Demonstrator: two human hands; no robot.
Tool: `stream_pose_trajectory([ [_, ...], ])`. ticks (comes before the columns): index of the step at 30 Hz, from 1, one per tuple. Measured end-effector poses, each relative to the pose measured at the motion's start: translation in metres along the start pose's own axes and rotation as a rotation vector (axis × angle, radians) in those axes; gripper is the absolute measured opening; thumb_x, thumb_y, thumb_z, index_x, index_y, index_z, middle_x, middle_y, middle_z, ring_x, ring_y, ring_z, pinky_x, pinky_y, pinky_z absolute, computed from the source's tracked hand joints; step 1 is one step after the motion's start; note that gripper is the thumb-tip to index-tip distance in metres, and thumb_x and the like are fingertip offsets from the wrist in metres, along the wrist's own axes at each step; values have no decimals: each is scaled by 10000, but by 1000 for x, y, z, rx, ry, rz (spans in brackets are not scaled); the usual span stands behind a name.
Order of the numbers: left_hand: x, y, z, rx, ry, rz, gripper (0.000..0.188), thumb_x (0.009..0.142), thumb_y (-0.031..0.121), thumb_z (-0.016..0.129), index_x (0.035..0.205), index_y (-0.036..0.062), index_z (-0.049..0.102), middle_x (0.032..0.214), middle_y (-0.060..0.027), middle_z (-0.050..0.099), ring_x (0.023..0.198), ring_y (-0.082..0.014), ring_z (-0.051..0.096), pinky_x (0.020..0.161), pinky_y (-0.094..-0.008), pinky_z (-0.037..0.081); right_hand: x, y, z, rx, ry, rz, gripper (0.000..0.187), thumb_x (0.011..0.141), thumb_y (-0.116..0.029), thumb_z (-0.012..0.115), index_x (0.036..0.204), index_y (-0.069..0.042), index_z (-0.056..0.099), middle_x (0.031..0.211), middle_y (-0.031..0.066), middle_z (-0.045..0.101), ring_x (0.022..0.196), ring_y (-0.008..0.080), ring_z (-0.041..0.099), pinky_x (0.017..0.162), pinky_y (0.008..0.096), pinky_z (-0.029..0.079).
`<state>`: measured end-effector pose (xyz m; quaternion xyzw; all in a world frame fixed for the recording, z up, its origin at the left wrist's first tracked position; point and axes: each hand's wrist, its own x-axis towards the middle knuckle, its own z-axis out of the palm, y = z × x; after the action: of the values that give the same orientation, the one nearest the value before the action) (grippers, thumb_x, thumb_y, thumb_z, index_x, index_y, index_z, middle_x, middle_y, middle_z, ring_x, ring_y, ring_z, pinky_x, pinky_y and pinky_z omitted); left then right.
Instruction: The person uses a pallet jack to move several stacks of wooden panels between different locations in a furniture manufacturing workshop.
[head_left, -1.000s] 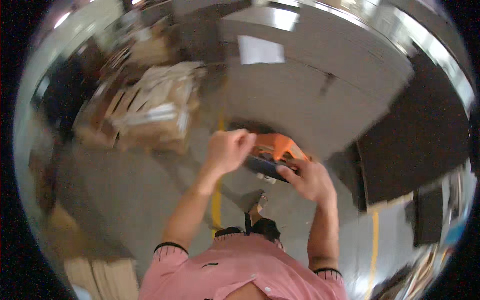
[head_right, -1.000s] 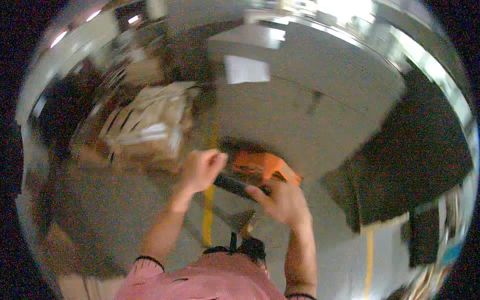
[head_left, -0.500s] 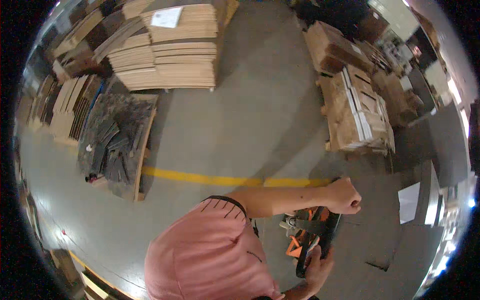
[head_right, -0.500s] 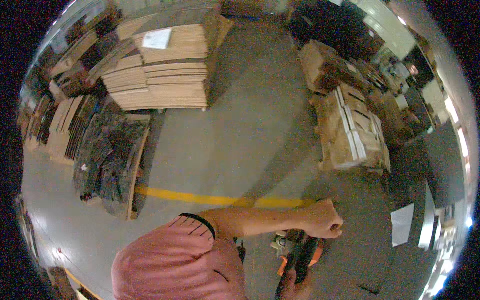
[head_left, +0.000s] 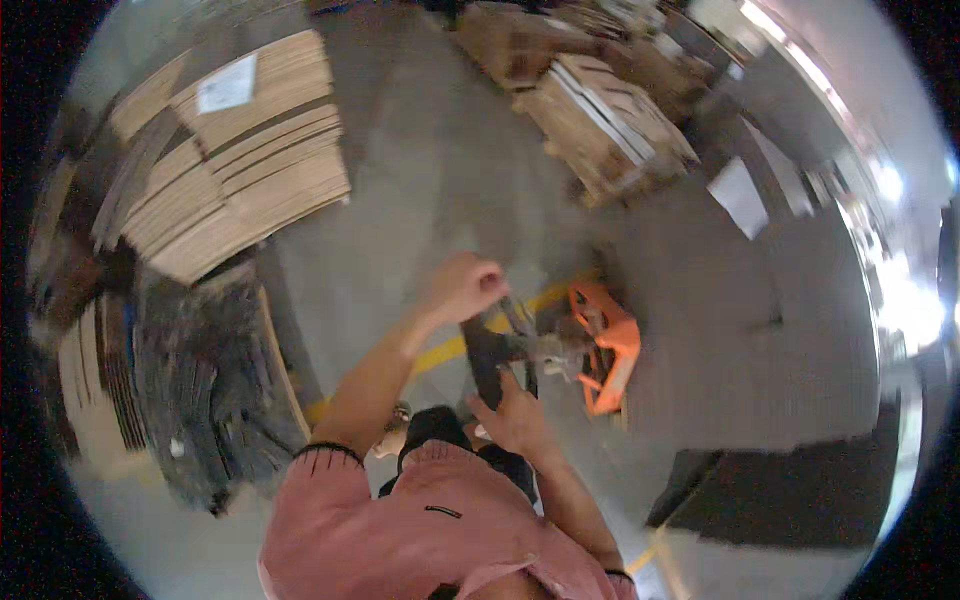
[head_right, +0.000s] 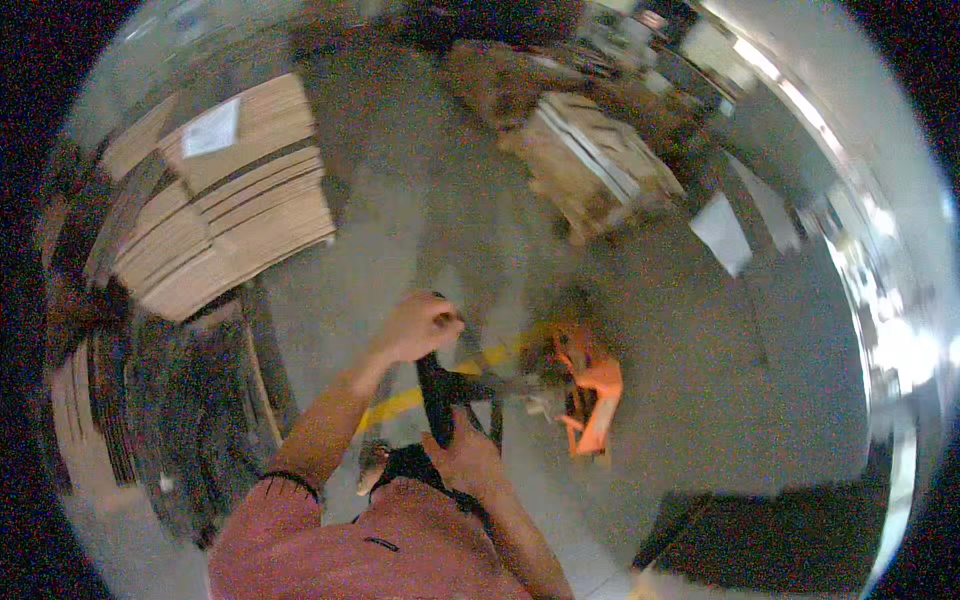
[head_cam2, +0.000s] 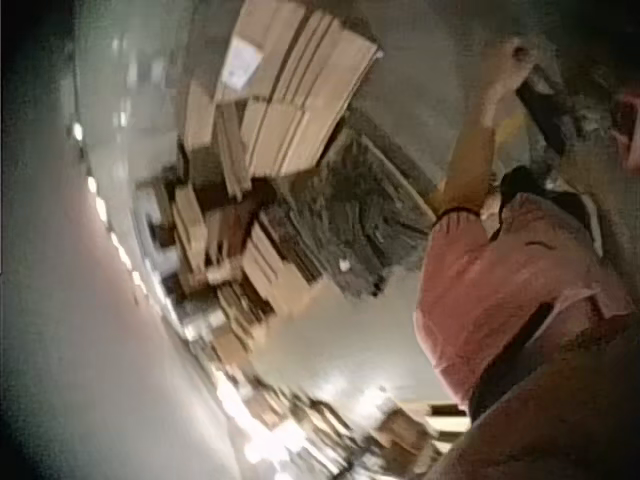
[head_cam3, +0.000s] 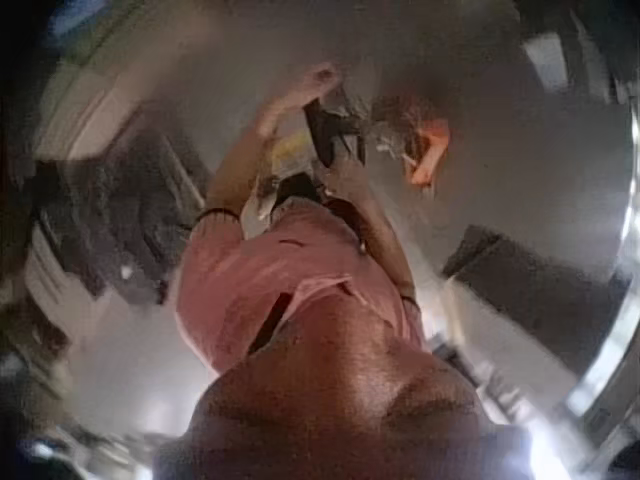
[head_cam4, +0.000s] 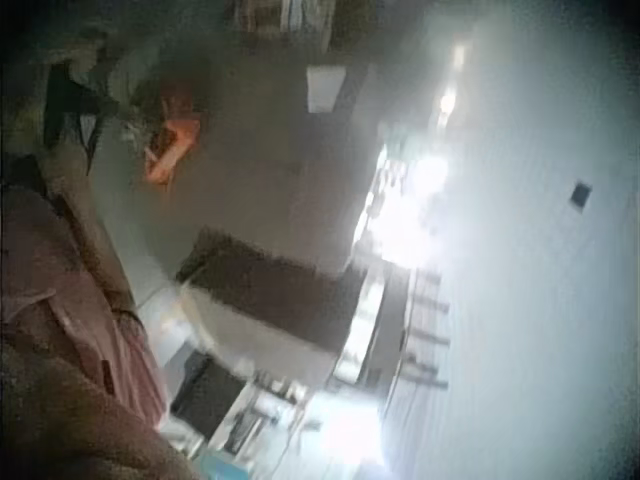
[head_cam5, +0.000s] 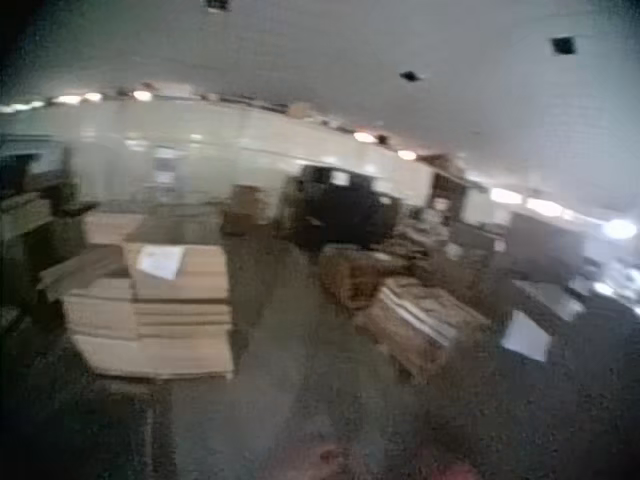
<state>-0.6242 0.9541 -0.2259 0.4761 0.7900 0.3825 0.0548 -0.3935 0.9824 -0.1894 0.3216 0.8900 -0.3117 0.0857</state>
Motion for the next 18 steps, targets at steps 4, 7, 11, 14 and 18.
stream_pose_trajectory([
  [4,-63,-13,-51,-87,25,100,232,858,287,673,743,87,644,659,-58,632,742,-304,624,816,-404,481,-47,-48,39,173,-68,48,798,868,-526,632,1402,30,426,1121,320,642,1056,470,626,931,505,495],
  [7,-121,-47,-118,41,-78,63,247,853,298,681,734,85,643,649,-50,627,741,-277,617,891,-395,440,-72,-112,94,213,-109,16,770,852,-527,613,1357,36,469,1067,305,659,1027,457,634,885,483,495],
  [11,-207,-59,-165,112,-186,-45,253,861,312,678,733,96,650,652,-39,632,742,-261,614,916,-411,418,-132,-155,144,225,-107,2,736,858,-529,604,1320,37,510,1060,297,665,1017,454,638,888,485,495],
  [14,-268,-20,-164,150,-52,71,258,878,314,669,738,97,662,675,-30,649,758,-260,616,925,-422,409,-193,-133,143,72,-211,21,735,883,-548,593,1414,-61,450,1095,267,671,1033,440,641,898,501,511],
  [18,-367,30,-183,279,-114,39,295,914,344,626,764,99,692,678,-31,662,761,-258,617,933,-430,403,-286,-114,167,173,-160,-114,715,874,-551,590,1380,-55,491,1066,270,675,1016,439,646,886,500,515],
])
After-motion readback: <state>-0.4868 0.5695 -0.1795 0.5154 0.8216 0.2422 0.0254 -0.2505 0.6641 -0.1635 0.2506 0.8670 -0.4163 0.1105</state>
